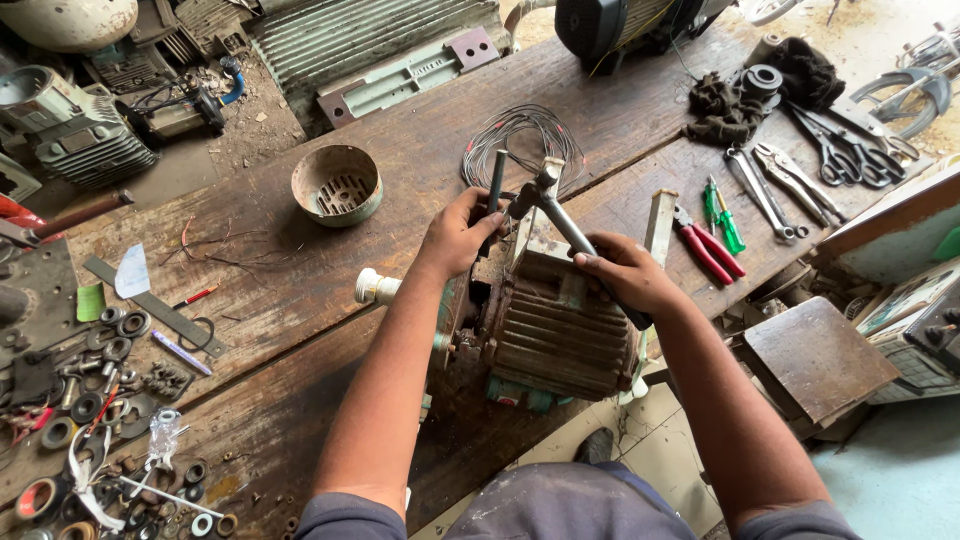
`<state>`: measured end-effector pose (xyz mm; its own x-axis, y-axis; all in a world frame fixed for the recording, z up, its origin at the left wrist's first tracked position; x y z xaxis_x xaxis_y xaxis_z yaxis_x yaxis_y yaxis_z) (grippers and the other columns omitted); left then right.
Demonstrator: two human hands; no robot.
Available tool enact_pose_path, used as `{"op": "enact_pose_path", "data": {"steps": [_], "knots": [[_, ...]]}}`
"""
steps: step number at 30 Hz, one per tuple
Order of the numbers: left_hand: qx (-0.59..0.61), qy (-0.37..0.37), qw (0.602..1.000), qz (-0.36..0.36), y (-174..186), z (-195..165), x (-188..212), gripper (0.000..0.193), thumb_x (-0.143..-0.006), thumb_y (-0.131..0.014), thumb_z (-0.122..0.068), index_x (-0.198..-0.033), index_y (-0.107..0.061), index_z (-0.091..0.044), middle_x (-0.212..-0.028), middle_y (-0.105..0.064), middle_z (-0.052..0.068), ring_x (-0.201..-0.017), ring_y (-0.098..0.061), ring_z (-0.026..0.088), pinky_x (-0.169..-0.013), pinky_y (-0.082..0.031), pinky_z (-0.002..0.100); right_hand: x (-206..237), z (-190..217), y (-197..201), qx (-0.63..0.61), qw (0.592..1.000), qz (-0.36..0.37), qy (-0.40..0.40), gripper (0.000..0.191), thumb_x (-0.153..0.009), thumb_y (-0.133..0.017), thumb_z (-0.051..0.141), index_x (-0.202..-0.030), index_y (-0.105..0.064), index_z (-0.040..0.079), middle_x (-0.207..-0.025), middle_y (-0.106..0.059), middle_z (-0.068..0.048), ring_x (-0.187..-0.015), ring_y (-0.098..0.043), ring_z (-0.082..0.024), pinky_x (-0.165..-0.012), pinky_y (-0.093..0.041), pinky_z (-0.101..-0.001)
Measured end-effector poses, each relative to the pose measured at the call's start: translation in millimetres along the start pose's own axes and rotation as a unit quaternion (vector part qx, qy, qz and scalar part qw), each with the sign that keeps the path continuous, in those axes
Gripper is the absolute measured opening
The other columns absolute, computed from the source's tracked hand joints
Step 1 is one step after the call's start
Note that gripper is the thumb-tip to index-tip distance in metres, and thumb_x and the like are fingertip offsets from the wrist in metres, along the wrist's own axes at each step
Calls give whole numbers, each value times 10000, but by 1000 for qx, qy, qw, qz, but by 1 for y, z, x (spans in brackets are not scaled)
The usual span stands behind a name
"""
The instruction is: The person works on an electric motor or pump housing on a cluttered wooden workbench. They hold a metal rod against the motor assembly and repeatedly strike it with a ball-peen hammer, repositioning the rod and the motor between strikes to drive the pin into place.
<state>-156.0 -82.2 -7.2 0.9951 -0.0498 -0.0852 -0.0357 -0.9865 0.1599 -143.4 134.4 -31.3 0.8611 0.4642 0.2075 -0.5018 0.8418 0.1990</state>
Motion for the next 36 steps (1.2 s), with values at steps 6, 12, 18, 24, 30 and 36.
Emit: {"op": "enact_pose_path", "data": {"steps": [6,12,18,24,30,36], "knots": [[-20,-18,1000,6,-2,-1,0,213,-954,-719,-200,-1151,-692,-123,-944,-763,25,-887,-731,112,-806,-586,302,-1,-1,0,-11,1000,-2,3,312,-963,-680,278,-1154,-655,33,-717,-560,17,-597,-531,-74,-502,-439,-246],[-24,-24,999,1,0,7,-3,208,-949,-735,-217,-1133,-693,-131,-934,-747,1,-878,-720,98,-803,-596,298,-6,-7,2,-20,1000,-6,18,313,-960,-684,258,-1189,-648,47,-795,-582,26,-671,-562,-64,-564,-480,-242],[21,-56,998,-3,4,12,-4,204,-957,-740,-205,-1132,-682,-118,-938,-744,-1,-876,-712,98,-808,-589,299,-10,-12,0,-42,999,8,29,303,-978,-682,231,-1204,-644,33,-829,-572,30,-701,-547,-63,-592,-471,-239],[-5,-55,998,-2,4,17,-6,238,-937,-760,-206,-1137,-675,-111,-942,-741,4,-867,-699,101,-802,-587,307,-12,-15,0,-53,998,6,29,328,-970,-683,215,-1241,-637,36,-849,-582,30,-716,-554,-62,-603,-475,-237],[-49,-42,998,-1,1,23,-7,237,-932,-765,-237,-1130,-680,-138,-948,-740,-4,-876,-702,104,-806,-601,315,-12,-17,2,-42,999,-2,27,343,-968,-685,218,-1254,-638,34,-855,-594,24,-724,-566,-67,-609,-486,-238],[-72,-50,996,3,2,24,-5,229,-936,-747,-245,-1130,-681,-143,-953,-756,2,-891,-721,119,-834,-602,339,-13,-18,0,-37,999,0,23,342,-966,-689,221,-1248,-643,31,-857,-599,22,-721,-564,-66,-608,-486,-238]]}}
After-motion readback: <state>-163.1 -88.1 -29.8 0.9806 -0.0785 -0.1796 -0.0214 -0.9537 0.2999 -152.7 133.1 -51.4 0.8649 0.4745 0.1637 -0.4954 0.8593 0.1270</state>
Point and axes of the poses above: each hand's wrist, its own x-axis away from the middle knuckle, its own y-axis out of the back of the hand, z = x × y, the point moved 10 cm from there along -x, towards the middle knuckle
